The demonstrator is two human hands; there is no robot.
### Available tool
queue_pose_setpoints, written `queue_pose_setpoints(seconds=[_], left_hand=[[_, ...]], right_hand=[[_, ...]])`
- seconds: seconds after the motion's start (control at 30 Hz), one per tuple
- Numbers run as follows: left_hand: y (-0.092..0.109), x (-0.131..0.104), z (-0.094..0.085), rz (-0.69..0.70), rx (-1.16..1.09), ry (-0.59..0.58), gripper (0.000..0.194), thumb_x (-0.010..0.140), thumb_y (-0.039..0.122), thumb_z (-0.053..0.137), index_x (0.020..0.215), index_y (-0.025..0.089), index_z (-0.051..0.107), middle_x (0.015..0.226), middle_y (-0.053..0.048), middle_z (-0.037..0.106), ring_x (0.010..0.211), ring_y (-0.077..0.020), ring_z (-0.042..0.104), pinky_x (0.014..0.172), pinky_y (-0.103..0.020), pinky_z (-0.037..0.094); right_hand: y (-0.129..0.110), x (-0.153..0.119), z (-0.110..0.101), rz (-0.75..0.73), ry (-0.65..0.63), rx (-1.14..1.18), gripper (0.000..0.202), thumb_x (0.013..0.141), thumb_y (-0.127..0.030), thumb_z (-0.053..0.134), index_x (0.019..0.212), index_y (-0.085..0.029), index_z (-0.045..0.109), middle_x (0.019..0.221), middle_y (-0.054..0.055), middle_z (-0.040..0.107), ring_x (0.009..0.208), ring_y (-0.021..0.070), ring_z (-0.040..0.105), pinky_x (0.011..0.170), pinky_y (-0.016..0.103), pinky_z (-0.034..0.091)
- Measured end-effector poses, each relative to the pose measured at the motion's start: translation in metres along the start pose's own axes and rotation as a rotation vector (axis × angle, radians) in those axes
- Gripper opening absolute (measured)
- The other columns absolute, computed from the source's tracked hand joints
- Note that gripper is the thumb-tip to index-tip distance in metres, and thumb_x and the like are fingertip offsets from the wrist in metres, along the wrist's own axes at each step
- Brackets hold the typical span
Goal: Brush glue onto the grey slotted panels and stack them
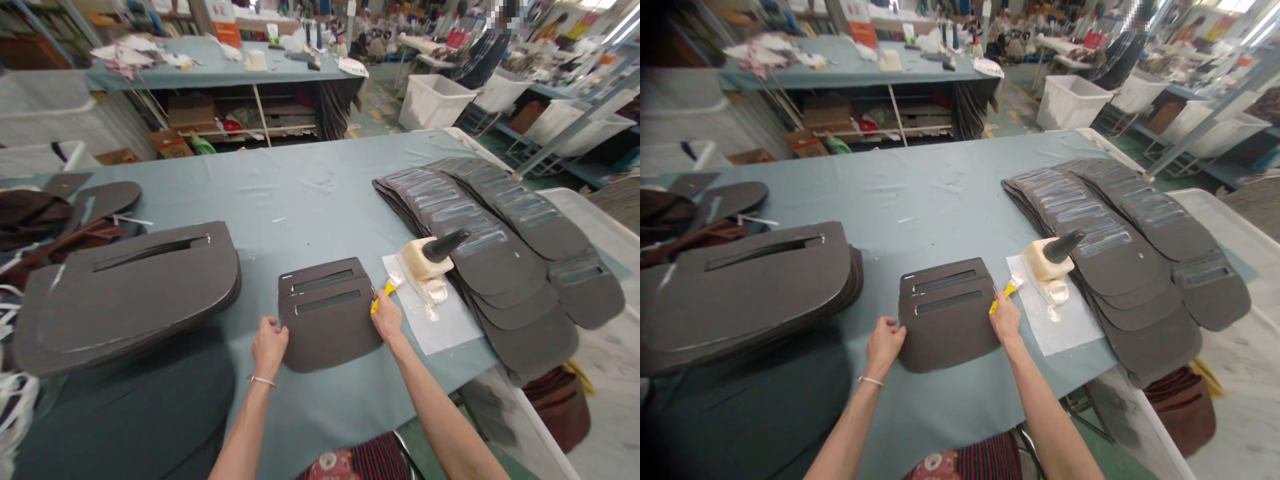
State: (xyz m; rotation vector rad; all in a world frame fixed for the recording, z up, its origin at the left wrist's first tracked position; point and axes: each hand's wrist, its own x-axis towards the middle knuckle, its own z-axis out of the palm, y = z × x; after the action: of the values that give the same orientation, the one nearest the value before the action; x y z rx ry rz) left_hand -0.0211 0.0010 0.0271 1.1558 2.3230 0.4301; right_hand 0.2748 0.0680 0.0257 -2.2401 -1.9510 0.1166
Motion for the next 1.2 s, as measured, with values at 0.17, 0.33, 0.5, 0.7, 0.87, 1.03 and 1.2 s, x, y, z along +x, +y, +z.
queue_pose_setpoints(seconds=[0.17,0.33,0.5,0.7,0.87,1.03,1.2], left_hand=[[0.0,-0.002,0.001,0.004,0.007,0.004,0.03,0.077,0.036,0.053,0.103,0.023,0.049,0.085,-0.005,0.068,0.084,-0.0249,0.064,0.068,-0.032,0.04],[0.001,-0.005,0.003,0.027,0.019,0.052,0.027,0.078,0.034,0.052,0.1,0.02,0.05,0.097,-0.009,0.063,0.092,-0.0244,0.06,0.073,-0.033,0.041],[-0.001,-0.006,0.006,0.042,0.007,0.1,0.027,0.078,0.033,0.051,0.101,0.019,0.051,0.103,-0.011,0.059,0.095,-0.0227,0.058,0.077,-0.033,0.042],[-0.004,0.002,0.009,0.052,-0.054,0.094,0.025,0.076,0.026,0.055,0.099,0.017,0.054,0.096,-0.009,0.062,0.093,-0.0203,0.059,0.081,-0.031,0.043],[-0.024,-0.002,-0.009,0.06,-0.141,0.123,0.024,0.086,0.02,0.039,0.104,0.018,0.055,0.094,-0.006,0.067,0.088,-0.015,0.062,0.08,-0.027,0.044],[-0.082,-0.037,-0.052,0.004,-0.091,0.308,0.029,0.09,0.029,0.034,0.105,0.019,0.057,0.094,-0.008,0.066,0.09,-0.0193,0.061,0.081,-0.032,0.044],[-0.144,-0.068,-0.076,0.012,0.243,0.517,0.047,0.082,0.051,0.049,0.115,0.018,0.055,0.109,-0.014,0.057,0.099,-0.0309,0.053,0.079,-0.044,0.044]], right_hand=[[-0.001,-0.001,-0.002,-0.011,0.004,-0.006,0.013,0.087,-0.021,0.048,0.099,-0.02,0.054,0.079,0.002,0.058,0.063,0.0126,0.052,0.055,0.025,0.022],[-0.002,-0.002,-0.005,-0.022,0.002,-0.027,0.012,0.088,-0.024,0.05,0.098,-0.02,0.054,0.084,0.004,0.057,0.069,0.0133,0.052,0.055,0.024,0.023],[0.002,-0.001,-0.008,-0.049,0.075,-0.045,0.018,0.084,-0.031,0.058,0.097,-0.02,0.052,0.089,0.005,0.054,0.082,0.0161,0.049,0.059,0.024,0.025],[0.007,0.008,-0.009,-0.015,0.072,-0.021,0.023,0.083,-0.032,0.059,0.099,-0.018,0.05,0.084,0.003,0.051,0.074,0.0138,0.046,0.059,0.024,0.025],[0.01,0.007,-0.007,-0.008,0.155,-0.041,0.019,0.084,-0.03,0.058,0.098,-0.018,0.052,0.077,0.001,0.049,0.066,0.0124,0.042,0.056,0.024,0.02],[0.011,-0.001,-0.006,-0.083,0.207,-0.046,0.012,0.089,-0.029,0.051,0.091,-0.018,0.054,0.066,-0.002,0.046,0.055,0.01,0.033,0.052,0.024,0.015],[-0.018,-0.019,-0.005,-0.163,0.242,0.051,0.021,0.089,-0.038,0.049,0.086,-0.018,0.056,0.061,-0.001,0.047,0.051,0.0103,0.036,0.05,0.023,0.017]])
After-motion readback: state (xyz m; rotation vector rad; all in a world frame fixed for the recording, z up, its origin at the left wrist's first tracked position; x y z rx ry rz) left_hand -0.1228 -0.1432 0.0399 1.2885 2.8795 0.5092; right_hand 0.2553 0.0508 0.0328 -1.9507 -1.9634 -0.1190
